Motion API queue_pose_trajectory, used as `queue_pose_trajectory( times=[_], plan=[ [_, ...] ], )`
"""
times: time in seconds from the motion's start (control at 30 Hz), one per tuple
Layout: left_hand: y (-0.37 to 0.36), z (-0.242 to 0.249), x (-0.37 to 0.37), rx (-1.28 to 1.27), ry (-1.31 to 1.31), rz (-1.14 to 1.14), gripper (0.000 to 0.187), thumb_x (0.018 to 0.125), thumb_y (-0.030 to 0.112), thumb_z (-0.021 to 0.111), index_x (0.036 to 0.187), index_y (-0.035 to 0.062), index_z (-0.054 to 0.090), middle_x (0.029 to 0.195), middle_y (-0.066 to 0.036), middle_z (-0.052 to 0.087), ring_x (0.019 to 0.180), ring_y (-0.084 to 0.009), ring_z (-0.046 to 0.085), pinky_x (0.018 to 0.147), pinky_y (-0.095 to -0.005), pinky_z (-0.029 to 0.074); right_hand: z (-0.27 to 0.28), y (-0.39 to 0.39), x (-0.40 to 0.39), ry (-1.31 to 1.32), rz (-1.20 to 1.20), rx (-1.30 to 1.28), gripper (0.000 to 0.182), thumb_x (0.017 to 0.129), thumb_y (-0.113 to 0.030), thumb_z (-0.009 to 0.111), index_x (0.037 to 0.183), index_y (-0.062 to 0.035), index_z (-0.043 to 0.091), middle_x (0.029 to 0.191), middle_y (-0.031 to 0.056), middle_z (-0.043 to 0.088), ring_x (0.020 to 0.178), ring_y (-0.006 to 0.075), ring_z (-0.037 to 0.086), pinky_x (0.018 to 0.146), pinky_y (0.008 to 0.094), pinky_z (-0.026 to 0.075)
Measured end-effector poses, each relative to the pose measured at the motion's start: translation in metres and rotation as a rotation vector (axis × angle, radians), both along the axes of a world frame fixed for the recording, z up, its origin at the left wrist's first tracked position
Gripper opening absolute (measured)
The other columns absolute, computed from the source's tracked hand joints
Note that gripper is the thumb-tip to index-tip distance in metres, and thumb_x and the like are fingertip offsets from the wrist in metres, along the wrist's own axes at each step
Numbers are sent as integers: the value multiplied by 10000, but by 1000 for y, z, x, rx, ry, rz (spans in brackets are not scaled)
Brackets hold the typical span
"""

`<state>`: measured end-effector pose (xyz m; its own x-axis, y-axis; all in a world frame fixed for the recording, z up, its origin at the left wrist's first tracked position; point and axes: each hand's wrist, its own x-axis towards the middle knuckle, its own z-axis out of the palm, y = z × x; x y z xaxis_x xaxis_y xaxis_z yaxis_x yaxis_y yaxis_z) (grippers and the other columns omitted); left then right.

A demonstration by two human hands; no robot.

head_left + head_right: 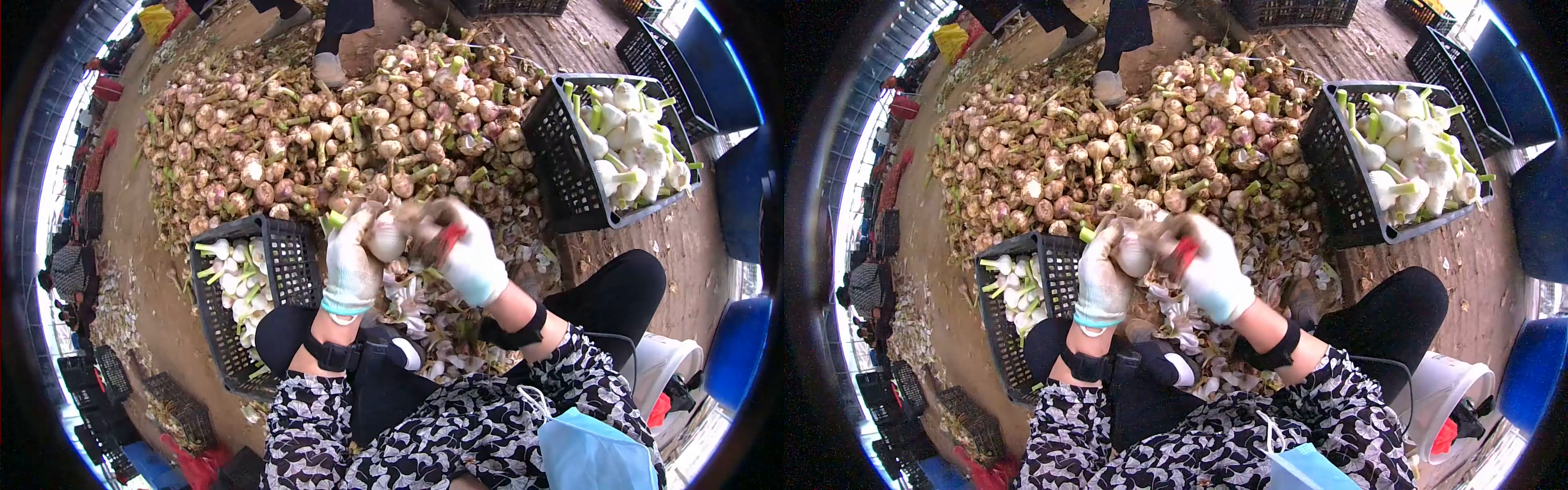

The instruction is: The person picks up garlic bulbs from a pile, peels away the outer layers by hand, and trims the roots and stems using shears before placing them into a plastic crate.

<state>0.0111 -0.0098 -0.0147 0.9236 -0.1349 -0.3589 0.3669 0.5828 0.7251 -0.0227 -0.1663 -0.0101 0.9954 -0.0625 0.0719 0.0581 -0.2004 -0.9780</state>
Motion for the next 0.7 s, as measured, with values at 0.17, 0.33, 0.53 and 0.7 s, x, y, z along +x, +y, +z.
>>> queue_pose_trajectory(
  times=[0.17,0.33,0.53,0.7],
  plan=[
    [15,3,2,-364,48,57,321,814,100,430,1074,-38,559,1016,-167,632,965,-303,629,858,-429,523,-39,-19,-3,-212,-8,-82,220,868,22,393,968,-5,587,848,35,614,735,155,577,691,266,484],
    [7,18,5,-207,189,128,237,925,266,450,916,65,575,801,-131,648,680,-280,658,612,-393,565,-42,-42,1,62,197,-564,203,829,-148,637,954,5,591,861,84,594,772,173,564,731,288,473],
    [6,6,5,-212,117,103,194,850,205,506,866,33,593,839,-132,650,769,-257,654,699,-398,555,0,17,7,-163,13,-16,265,759,-124,662,982,-8,579,871,194,607,811,305,624,731,356,497],
    [19,0,9,-401,45,141,233,843,146,461,932,-15,602,875,-147,655,822,-273,656,727,-413,556,-12,6,-32,144,687,-197,143,777,-107,611,899,-33,607,754,149,636,726,310,647,648,365,500]
  ],
)
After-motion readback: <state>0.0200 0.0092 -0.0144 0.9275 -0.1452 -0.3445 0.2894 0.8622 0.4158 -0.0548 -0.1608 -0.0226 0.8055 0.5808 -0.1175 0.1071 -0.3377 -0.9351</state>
